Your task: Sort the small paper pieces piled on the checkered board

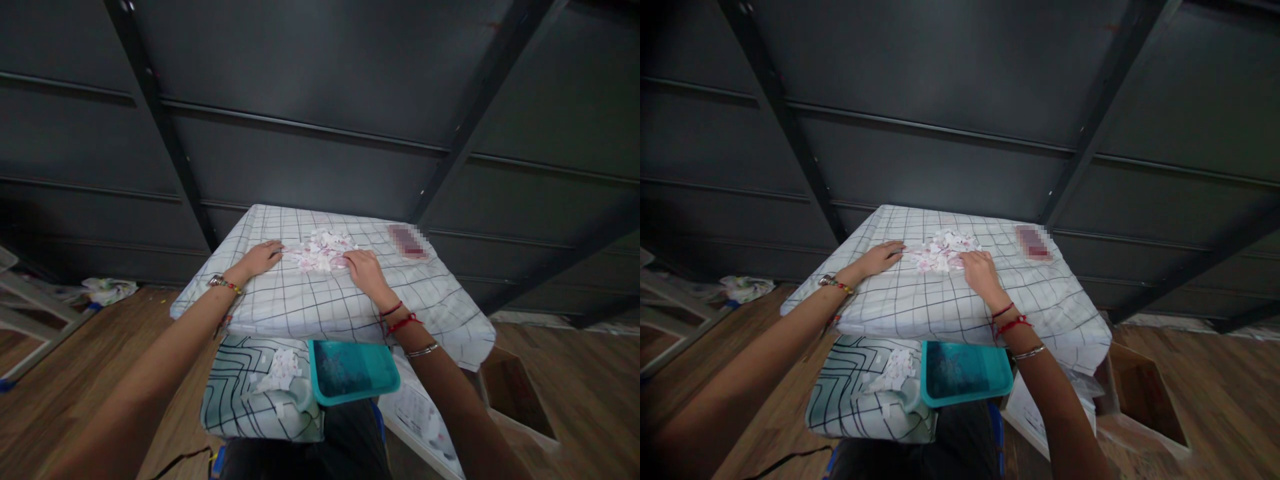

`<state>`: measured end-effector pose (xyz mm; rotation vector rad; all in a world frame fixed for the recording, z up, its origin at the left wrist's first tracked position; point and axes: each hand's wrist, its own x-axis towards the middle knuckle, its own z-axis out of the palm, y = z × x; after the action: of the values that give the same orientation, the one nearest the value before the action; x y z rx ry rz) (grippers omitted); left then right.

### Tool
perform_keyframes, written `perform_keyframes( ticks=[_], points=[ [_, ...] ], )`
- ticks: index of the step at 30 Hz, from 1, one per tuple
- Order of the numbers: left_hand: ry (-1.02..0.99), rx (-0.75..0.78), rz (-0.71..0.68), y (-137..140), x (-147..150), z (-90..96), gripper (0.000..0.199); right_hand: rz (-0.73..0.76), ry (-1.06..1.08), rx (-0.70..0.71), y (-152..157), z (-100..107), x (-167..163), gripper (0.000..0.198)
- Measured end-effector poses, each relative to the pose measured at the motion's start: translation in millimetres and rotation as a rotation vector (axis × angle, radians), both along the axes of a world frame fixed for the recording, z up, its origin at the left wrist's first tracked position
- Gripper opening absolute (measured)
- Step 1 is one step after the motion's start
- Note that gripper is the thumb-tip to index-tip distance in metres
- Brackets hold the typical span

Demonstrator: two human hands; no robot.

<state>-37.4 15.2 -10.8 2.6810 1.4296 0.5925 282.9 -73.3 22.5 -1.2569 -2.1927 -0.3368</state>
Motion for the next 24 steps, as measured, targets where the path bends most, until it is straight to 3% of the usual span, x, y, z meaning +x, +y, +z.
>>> perform_keyframes(
  ticks=[9,15,24],
  points=[
    [0.026,0.013,-0.008,2.7,-2.0,-4.3,0.056,0.031,0.076,0.055,-4.2,1.6,4.3,0.022],
    [0.016,-0.001,0.003,3.2,-1.9,-3.8,0.052,0.106,0.048,0.008,-5.1,1.4,5.8,0.022],
    [0.029,0.005,-0.006,-1.3,-0.6,0.8,0.052,0.203,0.109,0.051,-9.5,3.9,4.4,0.018]
  ],
)
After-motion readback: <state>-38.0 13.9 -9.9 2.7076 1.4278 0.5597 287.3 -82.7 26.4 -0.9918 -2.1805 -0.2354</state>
